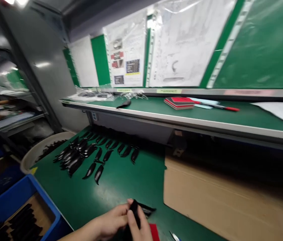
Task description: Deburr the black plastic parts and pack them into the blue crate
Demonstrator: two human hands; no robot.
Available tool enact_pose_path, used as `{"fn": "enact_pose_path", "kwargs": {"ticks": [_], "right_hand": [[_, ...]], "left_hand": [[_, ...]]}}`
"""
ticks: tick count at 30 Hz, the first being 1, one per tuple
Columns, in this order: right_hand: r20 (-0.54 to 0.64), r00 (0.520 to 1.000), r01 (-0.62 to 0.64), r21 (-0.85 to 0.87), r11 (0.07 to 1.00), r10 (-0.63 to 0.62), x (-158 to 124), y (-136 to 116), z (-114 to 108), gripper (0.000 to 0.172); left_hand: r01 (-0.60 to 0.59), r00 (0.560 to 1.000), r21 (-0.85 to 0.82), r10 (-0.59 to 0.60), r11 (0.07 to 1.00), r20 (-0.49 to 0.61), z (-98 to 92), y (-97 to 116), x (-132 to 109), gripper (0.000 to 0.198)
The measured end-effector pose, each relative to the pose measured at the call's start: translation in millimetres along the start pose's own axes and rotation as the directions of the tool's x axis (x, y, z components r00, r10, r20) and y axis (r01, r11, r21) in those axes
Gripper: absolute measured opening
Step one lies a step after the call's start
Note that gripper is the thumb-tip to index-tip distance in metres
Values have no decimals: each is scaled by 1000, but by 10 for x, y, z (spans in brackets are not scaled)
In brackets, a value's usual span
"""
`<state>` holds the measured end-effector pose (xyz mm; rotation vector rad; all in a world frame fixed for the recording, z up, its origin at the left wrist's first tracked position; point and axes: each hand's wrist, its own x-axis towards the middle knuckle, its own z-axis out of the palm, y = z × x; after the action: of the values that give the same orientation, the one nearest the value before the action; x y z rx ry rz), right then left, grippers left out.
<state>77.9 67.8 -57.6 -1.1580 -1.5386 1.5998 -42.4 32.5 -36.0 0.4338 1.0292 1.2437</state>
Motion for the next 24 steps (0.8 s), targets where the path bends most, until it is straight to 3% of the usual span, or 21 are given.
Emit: {"fn": "enact_pose_path", "kwargs": {"ticks": [2, 5, 6, 8, 10, 13, 15, 19, 24], "right_hand": [[36, 999, -18, 20, 1000, 18, -141, -18, -14, 63], [161, 986, -43, 26, 999, 38, -221, -30, -183, 63], [146, 989, -15, -37, 999, 20, -210, -13, -304, 60], [1, 998, 63, -297, 953, -66, -172, 65, -644, 53], [-173, 969, 43, -585, 810, -176, -153, 193, -1052, 46], [-252, 950, -43, -689, 723, -184, -186, 415, -1554, 43], [-225, 958, -38, -711, 702, -177, -226, 535, -1716, 37], [-208, 961, -9, -680, 734, -181, -270, 603, -1691, 33], [-179, 969, 36, -580, 814, -170, -326, 296, -1464, 35]], "left_hand": [[97, 993, -9, -96, 995, 71, 86, -233, -49, 32], [223, 969, 34, -225, 974, 106, 80, -316, -49, 37], [249, 960, 63, -255, 967, 113, 73, -311, -30, 39], [261, 956, 107, -272, 959, 110, 75, -287, -4, 42], [260, 959, 105, -269, 960, 90, 97, -254, -18, 47], [308, 946, 28, -309, 951, 98, 128, -201, -86, 59], [351, 929, -29, -344, 936, 135, 136, -171, -121, 61], [408, 904, -42, -397, 912, 161, 156, -127, -135, 50], [345, 905, 236, -389, 908, 175, 261, -43, -158, 37]]}}
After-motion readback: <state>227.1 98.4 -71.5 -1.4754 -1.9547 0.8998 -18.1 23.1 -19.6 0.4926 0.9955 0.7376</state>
